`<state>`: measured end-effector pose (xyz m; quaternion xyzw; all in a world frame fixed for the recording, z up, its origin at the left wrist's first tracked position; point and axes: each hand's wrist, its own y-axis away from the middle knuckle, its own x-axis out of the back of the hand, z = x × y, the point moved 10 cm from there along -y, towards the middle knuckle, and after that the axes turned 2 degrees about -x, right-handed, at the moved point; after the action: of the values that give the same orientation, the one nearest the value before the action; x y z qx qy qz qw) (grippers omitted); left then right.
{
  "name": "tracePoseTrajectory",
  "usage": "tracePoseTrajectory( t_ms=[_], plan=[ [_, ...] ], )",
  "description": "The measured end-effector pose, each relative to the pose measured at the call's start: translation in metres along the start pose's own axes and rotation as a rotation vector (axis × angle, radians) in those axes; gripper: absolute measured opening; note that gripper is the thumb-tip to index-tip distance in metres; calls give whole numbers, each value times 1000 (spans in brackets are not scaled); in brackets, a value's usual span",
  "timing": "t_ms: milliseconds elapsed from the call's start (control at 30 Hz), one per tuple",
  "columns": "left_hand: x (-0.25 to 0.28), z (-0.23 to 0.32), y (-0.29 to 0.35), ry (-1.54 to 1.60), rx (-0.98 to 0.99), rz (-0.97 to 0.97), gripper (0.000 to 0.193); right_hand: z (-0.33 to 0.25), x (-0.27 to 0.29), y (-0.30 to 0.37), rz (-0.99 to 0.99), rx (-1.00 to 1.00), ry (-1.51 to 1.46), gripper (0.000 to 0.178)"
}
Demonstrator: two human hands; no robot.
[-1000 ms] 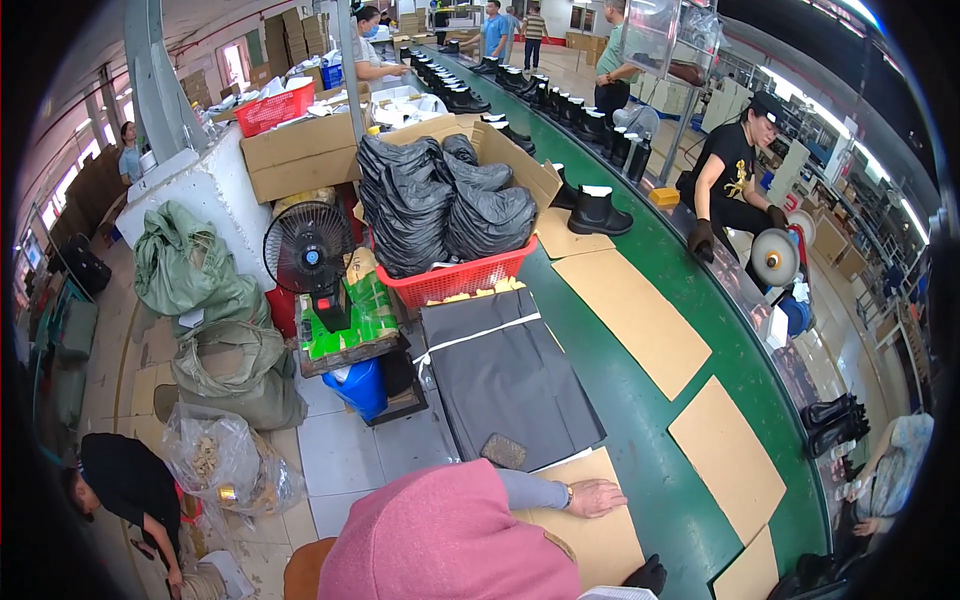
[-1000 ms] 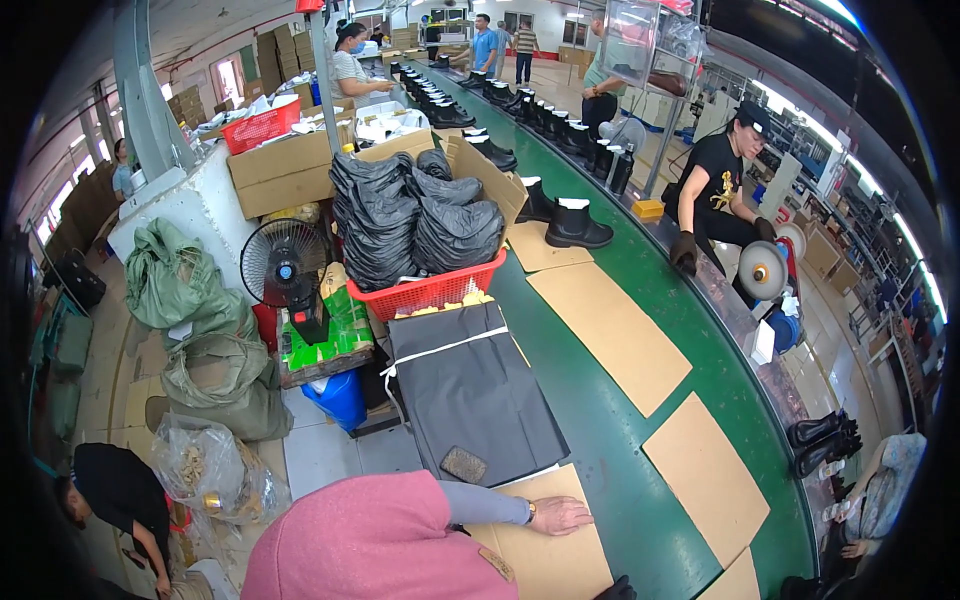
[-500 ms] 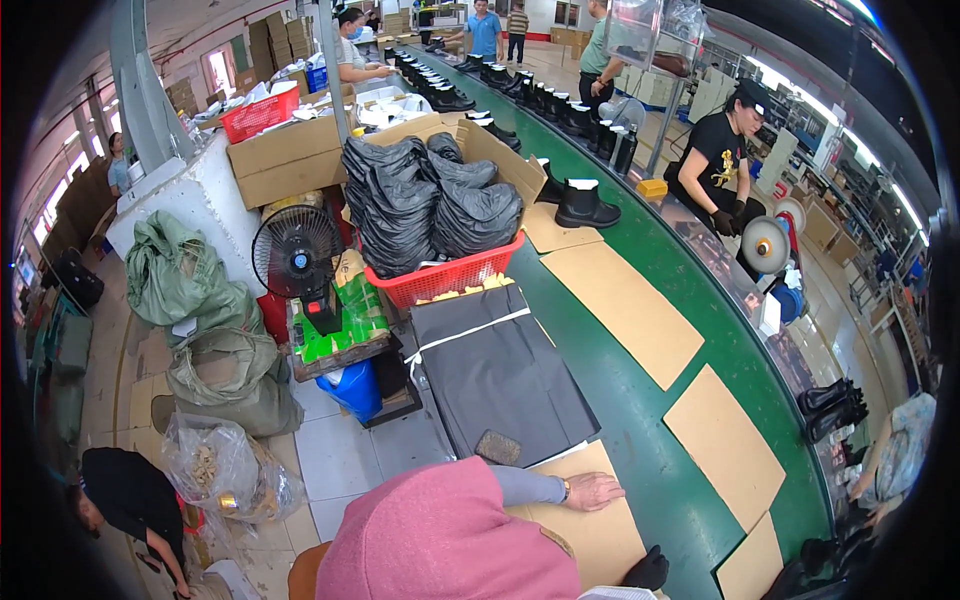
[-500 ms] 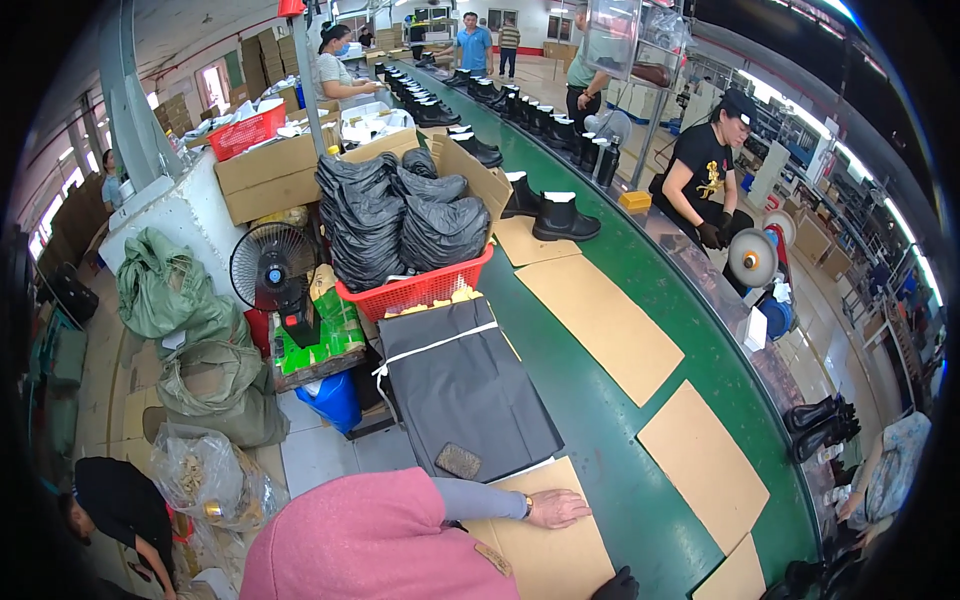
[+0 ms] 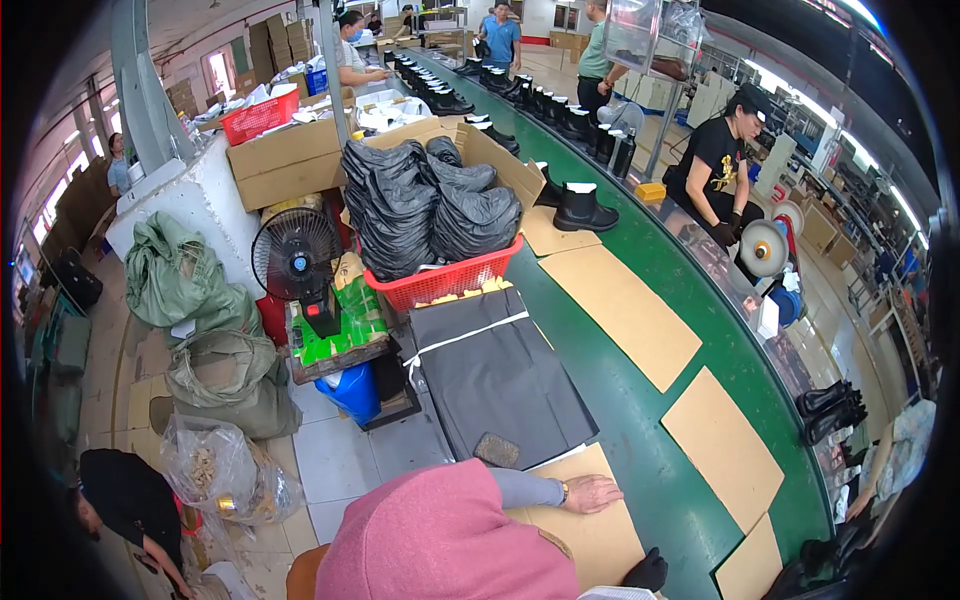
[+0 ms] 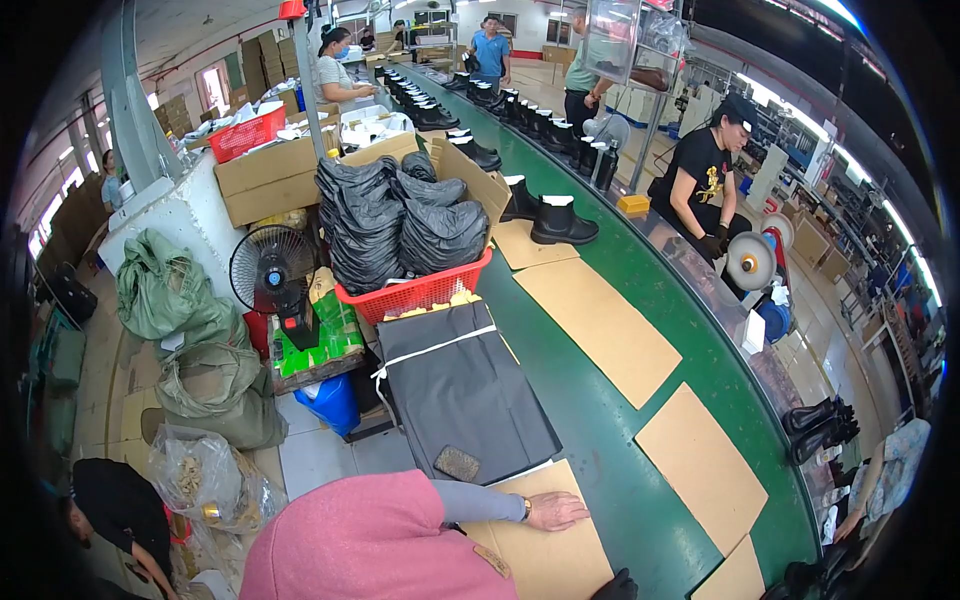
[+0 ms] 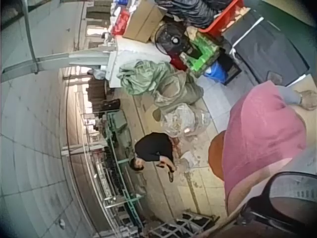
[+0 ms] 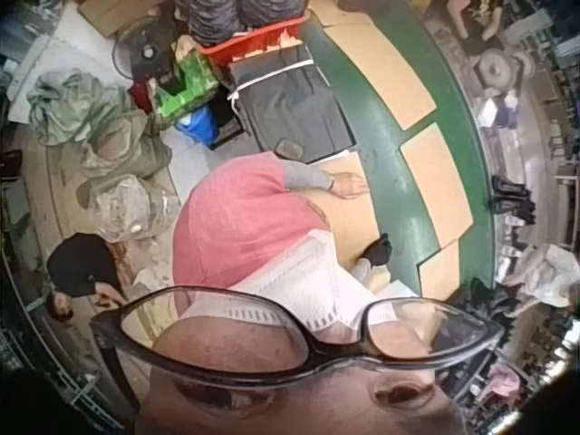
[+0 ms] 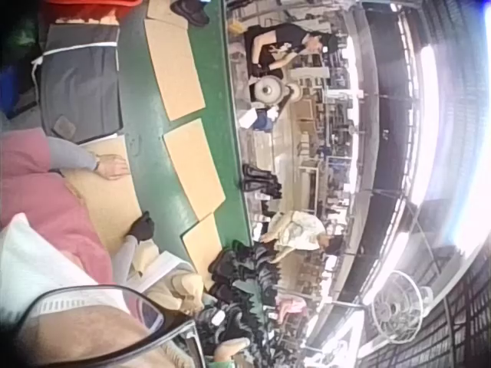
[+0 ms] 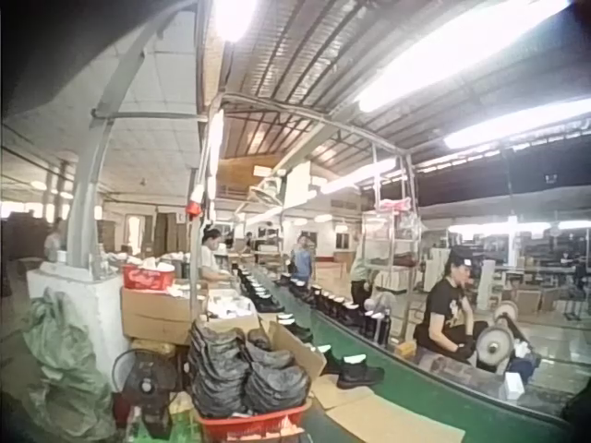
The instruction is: Insert shoe trees into finished boots and organize them on a conveyor.
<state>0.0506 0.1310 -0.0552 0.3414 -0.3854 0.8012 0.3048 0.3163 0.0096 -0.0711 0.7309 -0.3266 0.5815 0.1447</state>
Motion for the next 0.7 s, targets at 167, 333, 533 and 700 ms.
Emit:
tracePoseTrajectory(
  t_ms=[167,333,533,700],
  plan=[
    [6,4,-4,-2,-7,-9,38,6,-5,0,7,17,20,48],
    [1,1,1,-27,-31,49,38,0,-5,-1,-42,24,23,47],
    [0,3,0,-26,-26,16,38,-12,11,3,-97,-23,14,51],
    [3,3,-1,-21,-17,14,38,-8,5,1,-81,-7,13,52]
  ],
)
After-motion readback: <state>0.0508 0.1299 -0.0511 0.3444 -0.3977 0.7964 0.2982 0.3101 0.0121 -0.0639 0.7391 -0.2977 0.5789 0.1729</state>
